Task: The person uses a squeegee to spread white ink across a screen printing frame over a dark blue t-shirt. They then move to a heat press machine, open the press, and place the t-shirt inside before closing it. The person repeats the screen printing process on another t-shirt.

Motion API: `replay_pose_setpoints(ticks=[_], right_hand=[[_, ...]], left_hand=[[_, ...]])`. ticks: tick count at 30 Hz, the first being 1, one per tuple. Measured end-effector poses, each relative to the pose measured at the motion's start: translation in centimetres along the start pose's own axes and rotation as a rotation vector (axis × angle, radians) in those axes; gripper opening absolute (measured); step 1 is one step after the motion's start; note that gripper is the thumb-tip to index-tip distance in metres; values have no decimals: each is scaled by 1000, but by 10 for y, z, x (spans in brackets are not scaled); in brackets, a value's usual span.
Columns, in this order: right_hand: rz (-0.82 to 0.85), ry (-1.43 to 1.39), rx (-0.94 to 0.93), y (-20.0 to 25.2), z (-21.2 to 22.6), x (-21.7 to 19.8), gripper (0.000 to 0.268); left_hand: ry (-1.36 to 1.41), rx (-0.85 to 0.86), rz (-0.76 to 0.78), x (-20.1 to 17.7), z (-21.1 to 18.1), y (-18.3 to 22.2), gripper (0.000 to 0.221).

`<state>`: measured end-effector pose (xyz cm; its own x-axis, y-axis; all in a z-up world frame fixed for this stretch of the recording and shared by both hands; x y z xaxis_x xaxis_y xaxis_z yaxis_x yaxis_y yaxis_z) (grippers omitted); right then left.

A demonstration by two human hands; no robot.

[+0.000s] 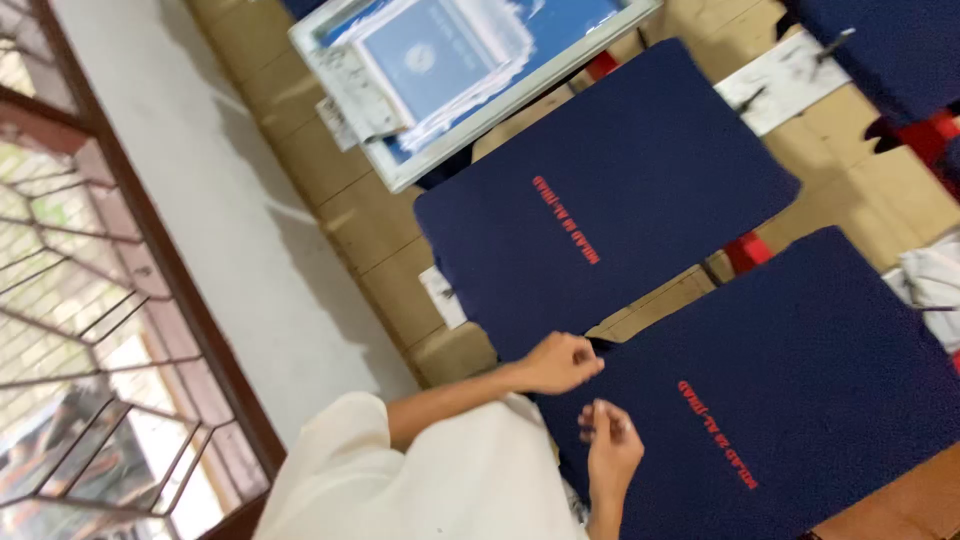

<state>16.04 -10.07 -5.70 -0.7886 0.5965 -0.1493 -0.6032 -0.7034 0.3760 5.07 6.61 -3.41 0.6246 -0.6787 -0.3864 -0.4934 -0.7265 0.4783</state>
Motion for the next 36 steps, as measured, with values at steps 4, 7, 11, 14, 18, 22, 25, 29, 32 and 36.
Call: replay_pose_setpoints(ticks=[4,7,11,14,18,22,25,29,32,36], right_hand=[[41,-3,35,-23,19,61,15],[108,13,28,-37,34,111,17],[195,24,-11,-61,59,210,17],[217,53,-19,-72,84,295,18],[126,-38,-102,-113,72,431,15],[-74,-32,-157,-141,86,544,21],[-225,184,-86,-144,107,595,61],[-460,481,30,-162,72,600,54],[-644,516,23,-165,48,596,52],[-831,474,-7,-155,62,595,52]], left_hand=[[95,-59,-74,-98,18,10,26],[131,-47,-310,-190,57,2,29],[170,-202,-615,-366,102,-22,29],[175,-168,-702,-498,147,-74,31],[18,31,-952,-701,203,-184,28],[-247,23,-847,-821,272,-281,42],[-402,-29,-680,-854,296,-301,58],[-201,-77,-326,-850,337,-327,55],[-116,-87,-325,-840,383,-346,54],[-61,-35,-524,-843,396,-352,50]])
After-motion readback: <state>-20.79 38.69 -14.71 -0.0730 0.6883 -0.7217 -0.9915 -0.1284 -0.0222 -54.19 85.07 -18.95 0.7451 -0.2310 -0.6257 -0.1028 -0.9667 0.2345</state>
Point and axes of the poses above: each hand's wrist, its own y-axis away from the middle knuckle, its own x-axis out of the palm, z = x × y, the point moved 9 cm from there along -y, towards the middle knuckle, and after that the axes turned 7 degrees about -x, right-handed, at the moved point
